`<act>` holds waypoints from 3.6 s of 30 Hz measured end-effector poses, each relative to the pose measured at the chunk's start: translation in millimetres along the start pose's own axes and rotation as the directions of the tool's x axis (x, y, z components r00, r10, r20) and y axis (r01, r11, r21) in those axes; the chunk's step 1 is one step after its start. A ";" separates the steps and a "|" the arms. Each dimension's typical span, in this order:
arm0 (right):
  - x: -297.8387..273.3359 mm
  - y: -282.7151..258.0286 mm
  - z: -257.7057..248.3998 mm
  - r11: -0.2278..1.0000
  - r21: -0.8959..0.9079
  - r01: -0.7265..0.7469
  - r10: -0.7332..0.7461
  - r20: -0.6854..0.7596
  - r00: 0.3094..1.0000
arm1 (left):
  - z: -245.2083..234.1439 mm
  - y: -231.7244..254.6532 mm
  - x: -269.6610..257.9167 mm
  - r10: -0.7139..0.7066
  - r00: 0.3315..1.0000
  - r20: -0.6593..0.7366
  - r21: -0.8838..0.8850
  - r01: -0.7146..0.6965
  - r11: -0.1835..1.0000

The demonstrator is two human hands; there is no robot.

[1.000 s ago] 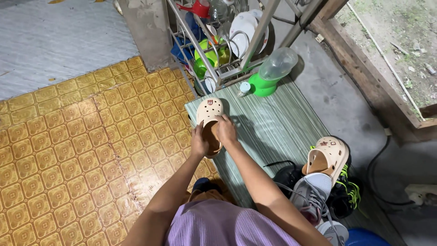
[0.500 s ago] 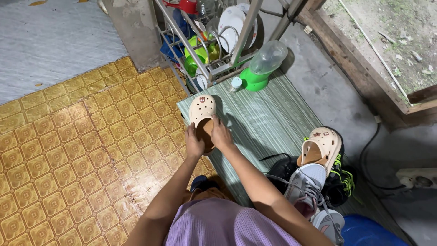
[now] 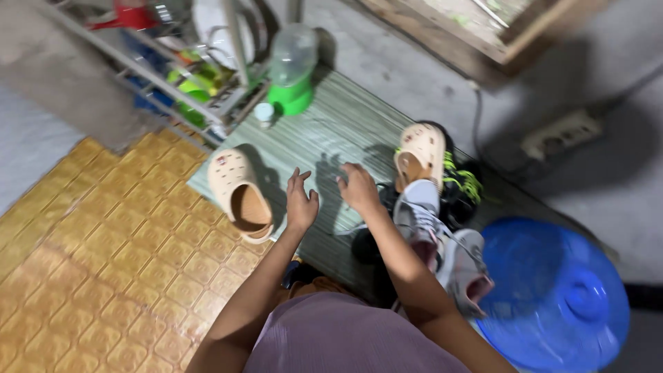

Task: Organizing various shoes into a rack and tying shoelaces.

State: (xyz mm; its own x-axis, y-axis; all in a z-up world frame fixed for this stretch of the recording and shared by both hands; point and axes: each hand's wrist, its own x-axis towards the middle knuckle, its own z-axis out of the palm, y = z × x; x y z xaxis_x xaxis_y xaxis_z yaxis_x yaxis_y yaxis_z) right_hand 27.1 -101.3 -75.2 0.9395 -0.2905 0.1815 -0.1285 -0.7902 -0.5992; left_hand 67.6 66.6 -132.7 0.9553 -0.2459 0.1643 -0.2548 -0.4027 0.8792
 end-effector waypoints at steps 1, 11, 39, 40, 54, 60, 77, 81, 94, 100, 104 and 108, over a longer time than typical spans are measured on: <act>-0.4 11.6 -14.6 1.000 -0.008 -0.029 0.028 -0.021 0.999 | 14.3 4.3 3.0 0.016 0.999 0.032 -0.008 -0.015 1.000; -13.4 117.7 -107.6 0.941 -0.130 -0.313 0.260 -0.313 0.913 | 138.3 68.4 13.0 0.090 0.886 0.455 -0.151 -0.023 0.988; 26.0 206.6 -69.4 0.752 -0.059 -0.656 0.642 -0.158 0.750 | 273.0 23.6 37.0 0.203 0.890 0.409 -0.080 -0.187 0.979; 28.0 214.1 -67.6 0.756 -0.060 -0.652 0.638 -0.157 0.754 | 274.2 23.3 38.2 0.203 0.892 0.404 -0.079 -0.187 0.979; 63.0 134.8 -62.4 0.977 0.055 -0.205 0.212 -0.265 0.941 | 161.4 90.7 53.6 0.133 0.974 0.180 -0.195 -0.098 0.976; 74.5 73.4 -5.8 0.983 0.182 -0.014 0.052 -0.205 0.977 | 73.1 88.2 39.4 -0.036 0.999 0.025 -0.205 0.040 0.978; 13.4 -11.4 129.5 0.978 0.173 -0.114 0.071 0.238 0.969 | -9.7 -36.7 -46.0 -0.292 0.929 -0.228 -0.032 0.293 0.956; 4.2 10.1 150.0 0.984 0.128 -0.127 0.088 0.274 0.958 | 0.8 -62.5 -55.3 -0.239 0.951 -0.195 0.015 0.246 0.969; -3.7 13.1 129.8 0.978 0.089 -0.190 0.136 0.419 0.898 | -10.9 -54.0 -73.4 -0.243 0.966 -0.093 0.070 0.249 0.966; -14.9 -1.6 92.4 0.890 0.177 -0.421 0.295 0.480 0.826 | -30.2 -39.3 -88.9 -0.187 0.982 -0.029 0.132 0.190 0.973; -14.5 38.7 120.9 0.765 0.463 -0.448 0.171 0.524 0.834 | -46.6 -21.0 -84.4 -0.167 0.986 0.011 0.270 0.158 0.950; -20.7 21.9 98.9 0.989 0.145 -0.032 -0.041 0.478 0.878 | -55.5 -13.5 -74.5 -0.098 0.991 0.090 0.430 0.050 0.902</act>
State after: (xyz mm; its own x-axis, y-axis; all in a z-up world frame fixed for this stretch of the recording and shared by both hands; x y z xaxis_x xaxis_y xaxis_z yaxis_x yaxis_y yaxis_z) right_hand 36.3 -59.3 -169.2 0.9815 0.0356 -0.1882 -0.1112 -0.6942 -0.7111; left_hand 8.3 139.2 -132.0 0.9582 -0.2838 0.0368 -0.2468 -0.7542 0.6086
